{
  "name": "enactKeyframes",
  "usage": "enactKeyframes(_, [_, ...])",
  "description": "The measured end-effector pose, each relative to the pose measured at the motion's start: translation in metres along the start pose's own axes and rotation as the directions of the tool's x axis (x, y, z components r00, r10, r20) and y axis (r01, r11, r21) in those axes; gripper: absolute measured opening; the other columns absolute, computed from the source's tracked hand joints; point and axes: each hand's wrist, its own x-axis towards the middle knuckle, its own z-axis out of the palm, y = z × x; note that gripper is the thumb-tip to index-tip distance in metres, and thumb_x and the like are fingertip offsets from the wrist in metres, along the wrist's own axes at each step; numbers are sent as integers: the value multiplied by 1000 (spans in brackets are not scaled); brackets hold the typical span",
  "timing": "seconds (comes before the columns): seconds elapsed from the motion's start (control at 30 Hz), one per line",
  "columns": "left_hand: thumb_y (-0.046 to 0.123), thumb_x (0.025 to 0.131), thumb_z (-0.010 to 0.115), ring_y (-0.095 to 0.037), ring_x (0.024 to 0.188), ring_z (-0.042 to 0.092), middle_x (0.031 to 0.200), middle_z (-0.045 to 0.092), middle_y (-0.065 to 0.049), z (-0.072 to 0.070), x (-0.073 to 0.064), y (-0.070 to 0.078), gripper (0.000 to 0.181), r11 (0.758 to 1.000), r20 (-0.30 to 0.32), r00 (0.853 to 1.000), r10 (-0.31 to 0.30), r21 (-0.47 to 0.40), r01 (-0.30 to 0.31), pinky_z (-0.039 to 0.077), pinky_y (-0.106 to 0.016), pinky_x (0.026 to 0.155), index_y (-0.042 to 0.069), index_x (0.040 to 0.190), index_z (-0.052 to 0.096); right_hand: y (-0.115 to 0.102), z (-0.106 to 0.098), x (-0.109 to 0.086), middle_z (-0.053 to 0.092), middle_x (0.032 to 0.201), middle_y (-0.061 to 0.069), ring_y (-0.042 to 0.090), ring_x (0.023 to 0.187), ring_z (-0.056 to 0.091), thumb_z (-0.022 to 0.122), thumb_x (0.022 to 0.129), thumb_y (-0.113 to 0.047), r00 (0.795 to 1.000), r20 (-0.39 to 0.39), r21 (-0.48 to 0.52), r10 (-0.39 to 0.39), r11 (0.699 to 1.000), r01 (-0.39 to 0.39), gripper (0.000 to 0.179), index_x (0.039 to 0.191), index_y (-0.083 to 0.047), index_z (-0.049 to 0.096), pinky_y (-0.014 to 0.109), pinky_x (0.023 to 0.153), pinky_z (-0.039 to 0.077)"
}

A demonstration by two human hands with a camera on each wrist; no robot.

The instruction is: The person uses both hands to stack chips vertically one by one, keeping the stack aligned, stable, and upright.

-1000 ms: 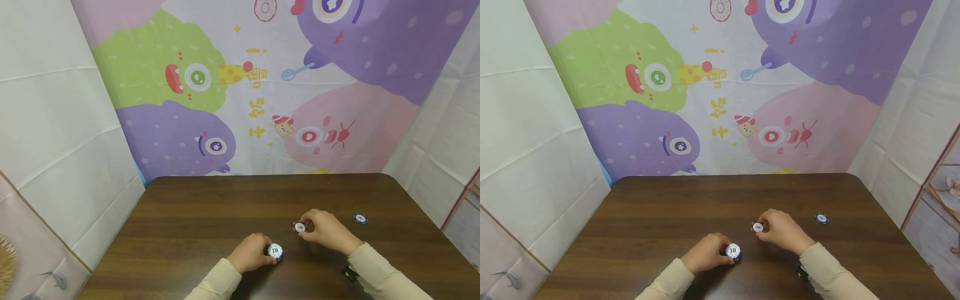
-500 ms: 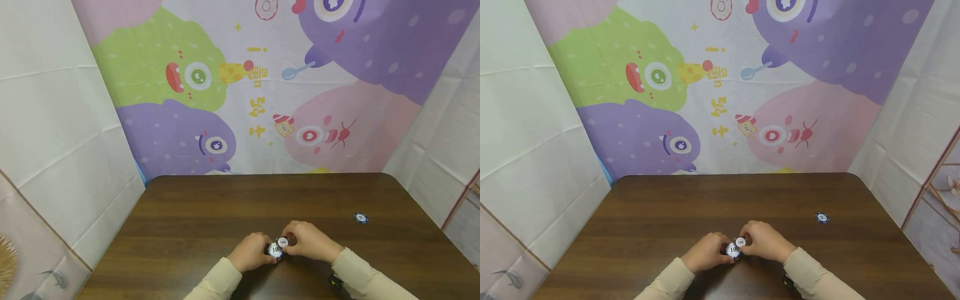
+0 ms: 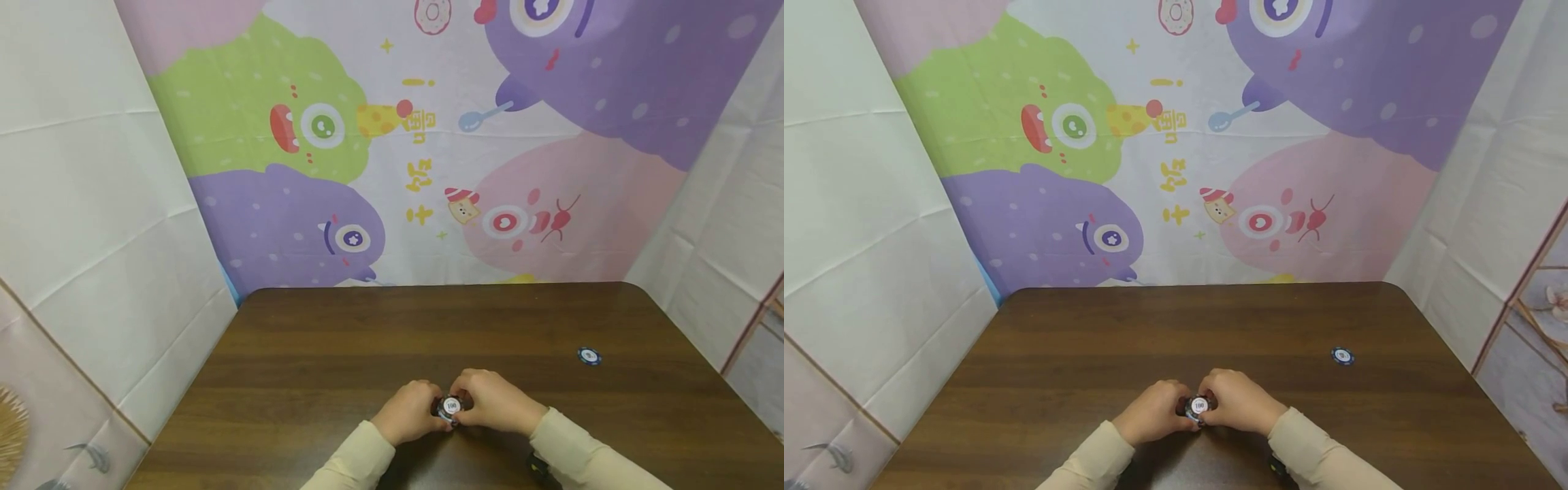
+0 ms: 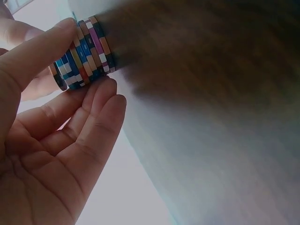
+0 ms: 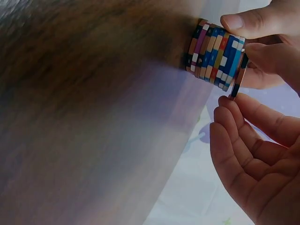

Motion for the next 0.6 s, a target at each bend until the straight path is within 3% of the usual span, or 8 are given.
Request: enactKeyframes(0.6, [31, 73, 85, 0, 72, 53, 85, 68, 5, 2, 2, -1, 38, 1000, 4, 1000, 10, -15, -10, 46, -18, 64, 9, 102, 73, 0, 4, 1, 64, 95, -5, 3, 81, 57, 79, 79, -23, 999, 34, 16, -16, 1000, 15, 27, 101, -9, 71, 19, 69, 50])
